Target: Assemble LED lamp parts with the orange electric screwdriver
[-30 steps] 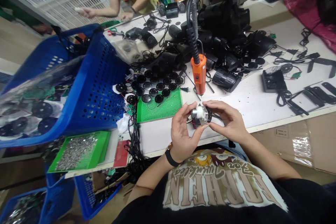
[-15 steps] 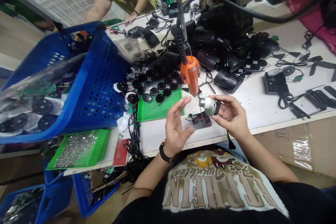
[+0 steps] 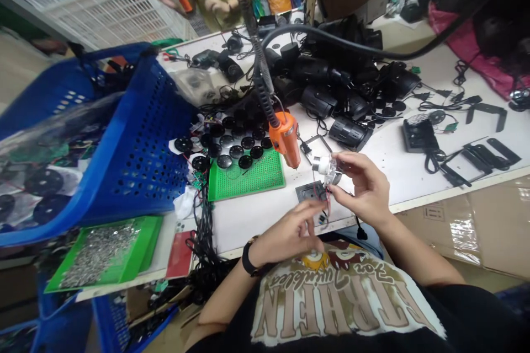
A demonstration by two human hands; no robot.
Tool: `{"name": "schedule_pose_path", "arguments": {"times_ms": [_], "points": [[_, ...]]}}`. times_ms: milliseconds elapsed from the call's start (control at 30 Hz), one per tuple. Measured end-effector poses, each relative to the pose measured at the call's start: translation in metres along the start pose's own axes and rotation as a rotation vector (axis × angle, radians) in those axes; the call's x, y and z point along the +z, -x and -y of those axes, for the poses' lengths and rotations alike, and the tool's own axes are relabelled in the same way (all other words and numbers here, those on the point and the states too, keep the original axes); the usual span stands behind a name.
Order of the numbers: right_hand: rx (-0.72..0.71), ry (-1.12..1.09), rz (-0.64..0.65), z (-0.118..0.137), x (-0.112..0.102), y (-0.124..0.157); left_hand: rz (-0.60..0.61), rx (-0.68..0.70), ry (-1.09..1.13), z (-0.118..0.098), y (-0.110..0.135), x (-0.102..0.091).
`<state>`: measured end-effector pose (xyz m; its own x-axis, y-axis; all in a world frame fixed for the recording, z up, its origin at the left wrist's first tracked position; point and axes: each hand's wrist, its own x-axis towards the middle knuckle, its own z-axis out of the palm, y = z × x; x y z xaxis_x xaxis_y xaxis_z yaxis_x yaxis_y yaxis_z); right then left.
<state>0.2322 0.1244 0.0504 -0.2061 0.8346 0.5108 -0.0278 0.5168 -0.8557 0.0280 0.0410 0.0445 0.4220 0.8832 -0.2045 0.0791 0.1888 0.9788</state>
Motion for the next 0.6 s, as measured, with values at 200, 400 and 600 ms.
{"name": "schedule_pose_path", "arguments": {"times_ms": [200,400,600], "points": [[-0.112,0.241,0.422,0.017,0.006,-0.007,-0.299,0.097,0.437,0.01,-0.002,-0.005],[-0.098,0.208,0.454,0.015,0.017,-0.002,-0.309,-0.001,0.785,0.027,-0.002,0.011],[-0.071,0.158,0.461,0.011,0.018,0.005,-0.205,0.076,0.817,0.036,-0.003,0.004]]}}
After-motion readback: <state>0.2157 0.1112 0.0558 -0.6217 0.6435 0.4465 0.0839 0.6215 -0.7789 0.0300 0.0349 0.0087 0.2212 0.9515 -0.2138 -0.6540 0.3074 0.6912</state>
